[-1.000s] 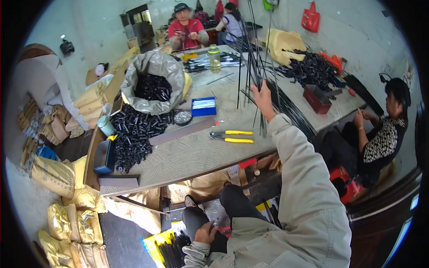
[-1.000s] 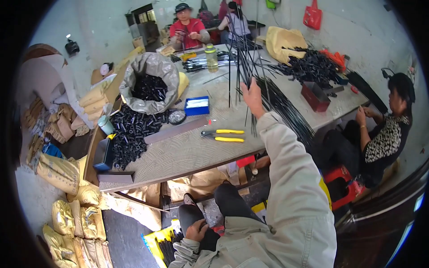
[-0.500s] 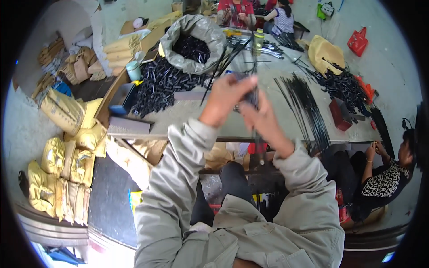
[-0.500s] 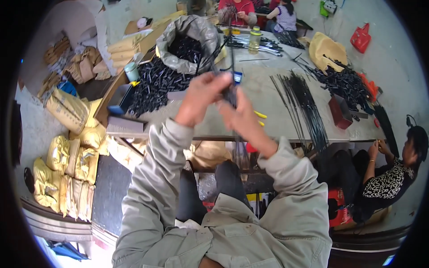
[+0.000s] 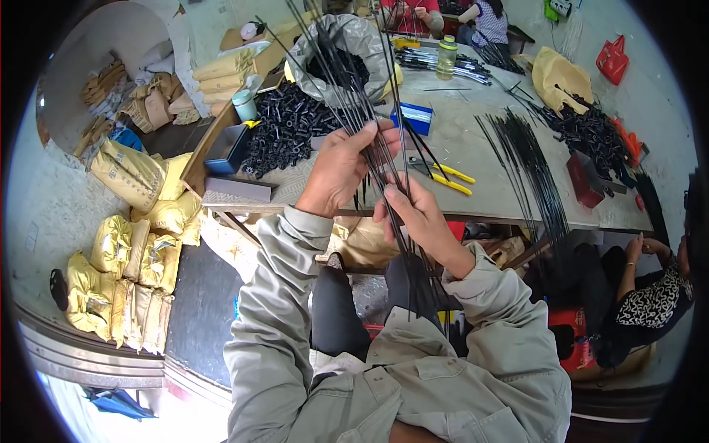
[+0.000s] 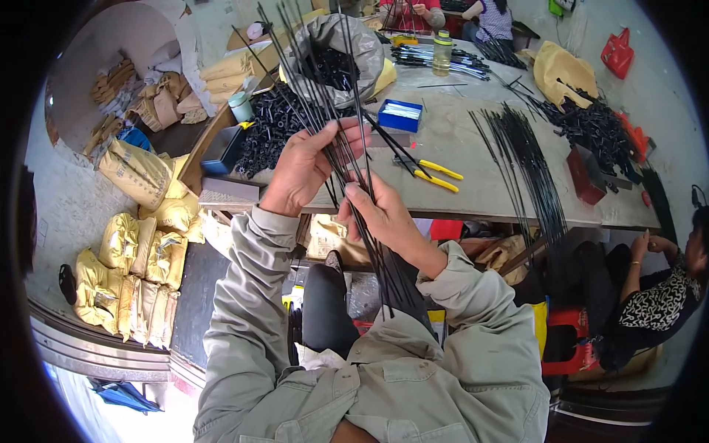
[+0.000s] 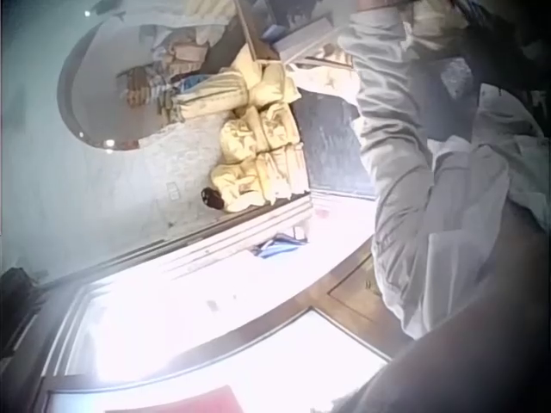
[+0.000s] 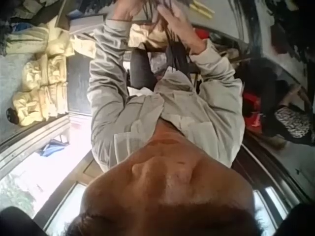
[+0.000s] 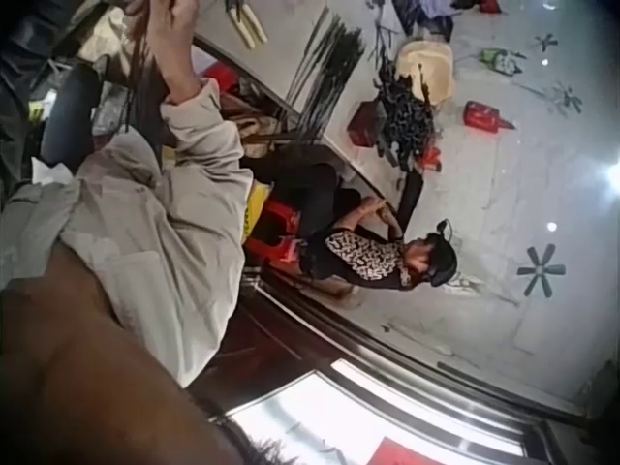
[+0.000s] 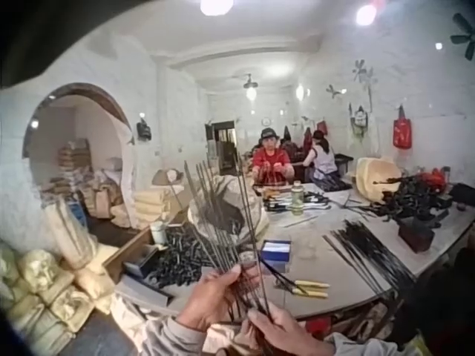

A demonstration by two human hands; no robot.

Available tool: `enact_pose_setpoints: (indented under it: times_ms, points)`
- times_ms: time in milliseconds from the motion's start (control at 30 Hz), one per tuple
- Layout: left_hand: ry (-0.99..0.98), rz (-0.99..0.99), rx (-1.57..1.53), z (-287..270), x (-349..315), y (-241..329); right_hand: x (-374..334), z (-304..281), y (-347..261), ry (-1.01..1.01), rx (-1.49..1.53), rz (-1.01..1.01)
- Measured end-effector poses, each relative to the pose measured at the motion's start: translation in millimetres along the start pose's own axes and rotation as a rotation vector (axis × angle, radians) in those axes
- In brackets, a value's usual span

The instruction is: Assembling bundles of black wires or rods by attaching plastic connectors and crimping them using pliers.

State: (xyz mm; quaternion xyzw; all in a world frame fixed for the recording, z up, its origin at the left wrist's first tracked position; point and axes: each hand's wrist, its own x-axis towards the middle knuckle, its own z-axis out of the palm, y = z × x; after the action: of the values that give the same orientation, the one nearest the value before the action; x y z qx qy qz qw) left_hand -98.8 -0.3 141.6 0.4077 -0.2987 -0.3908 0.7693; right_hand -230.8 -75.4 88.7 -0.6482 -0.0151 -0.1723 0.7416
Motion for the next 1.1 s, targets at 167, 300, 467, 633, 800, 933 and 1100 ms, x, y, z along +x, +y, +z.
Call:
enact_pose_setpoints:
  times_ms: [167, 300, 467, 633, 800, 933, 1100]
  points:
    - [-0.057, -0.071, -0.039, -2.1, -8.4, -2.3, 5.7, -5.6, 2.6, -0.037, 0.06, 0.003]
    - [-0.048, -0.048, -0.014, 2.1, -5.5, -7.1, 9.7, -5.4, -12.8, -0.067, 0.08, 0.064]
    - [0.137, 0.068, -0.071, 7.9, -0.6, -14.3, 5.2, 0.4, -5.4, 0.054, 0.028, 0.001]
    - [0.069, 0.067, -0.11, 6.3, -2.0, -15.9, 16.6, -7.4, 0.1, 0.073, -0.037, -0.027]
    - [-0.032, 0.006, -0.136, 4.7, -7.5, -9.2, 22.3, -13.8, 5.2, 0.138, -0.075, -0.092]
    - [-0.043, 0.007, -0.152, -1.0, -6.8, -9.2, 25.0, -13.0, 2.0, 0.164, -0.1, -0.126]
    - [-0.023, 0.064, -0.21, 1.6, -4.4, -11.2, 21.7, -8.9, 5.6, 0.191, -0.11, -0.188]
